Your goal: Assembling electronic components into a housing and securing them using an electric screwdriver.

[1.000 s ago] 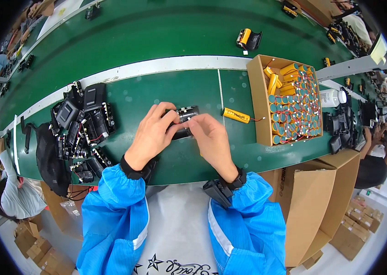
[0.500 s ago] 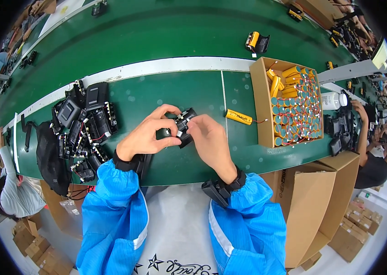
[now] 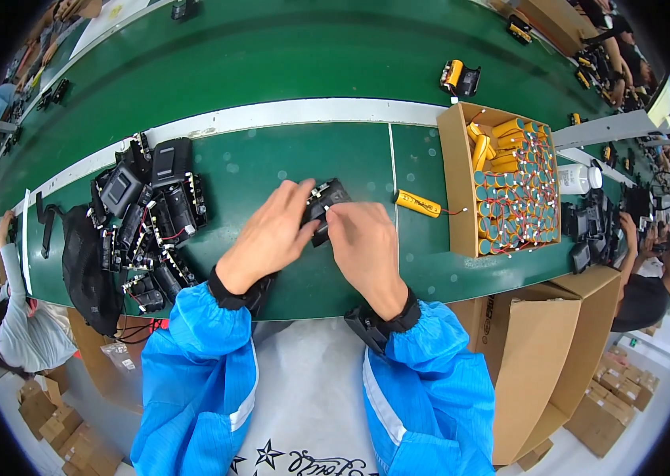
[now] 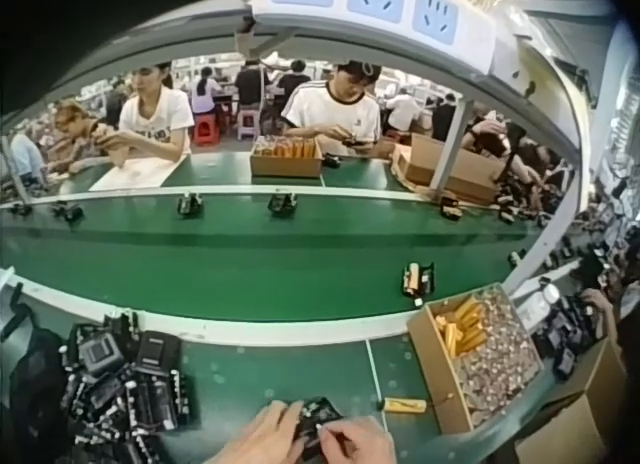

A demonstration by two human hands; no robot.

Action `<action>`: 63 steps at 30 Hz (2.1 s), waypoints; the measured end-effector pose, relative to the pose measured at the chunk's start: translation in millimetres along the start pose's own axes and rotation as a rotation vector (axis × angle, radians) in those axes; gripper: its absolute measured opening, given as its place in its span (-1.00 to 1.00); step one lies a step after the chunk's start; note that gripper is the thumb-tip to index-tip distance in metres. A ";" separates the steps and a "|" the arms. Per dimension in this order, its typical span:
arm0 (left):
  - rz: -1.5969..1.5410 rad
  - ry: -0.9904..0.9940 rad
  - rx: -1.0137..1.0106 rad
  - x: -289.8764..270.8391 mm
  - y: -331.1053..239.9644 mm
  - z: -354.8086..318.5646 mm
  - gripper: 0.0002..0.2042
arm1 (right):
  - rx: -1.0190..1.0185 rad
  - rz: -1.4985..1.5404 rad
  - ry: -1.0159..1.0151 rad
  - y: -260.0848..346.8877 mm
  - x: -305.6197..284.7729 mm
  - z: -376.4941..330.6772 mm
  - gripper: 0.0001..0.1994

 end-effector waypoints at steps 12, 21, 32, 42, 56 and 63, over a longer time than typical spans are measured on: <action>0.169 0.039 0.008 16.1 -9.2 1.1 -0.54 | -0.179 -0.106 -0.163 -16.2 11.4 11.8 -0.89; 0.169 0.026 0.033 16.0 -7.4 2.7 -0.55 | -0.145 -0.073 -0.060 -14.7 8.5 20.8 -0.89; 0.187 -0.006 0.092 20.1 -10.0 5.0 -0.71 | -0.010 -0.141 -0.076 -7.6 15.7 27.2 -0.97; 0.143 0.010 0.014 18.8 -11.2 6.2 -0.64 | 0.188 0.189 0.001 -30.1 -17.8 -10.6 -0.73; 0.193 -0.004 -0.036 21.9 -18.5 4.5 -0.60 | -0.104 -0.542 0.072 -12.2 -39.7 11.1 -0.68; 0.217 -0.073 -0.046 26.0 -19.7 5.6 -0.60 | -0.246 -0.254 -0.219 -18.0 -34.9 7.5 -0.67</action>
Point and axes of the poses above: each hand's wrist, its own z-axis towards the middle knuckle, its own x-axis out of the palm, y = z × x, the point moved 4 cm from there along z, towards the middle knuckle, and after that the axes turned 4 degrees about -y, right-handed, at the moved point
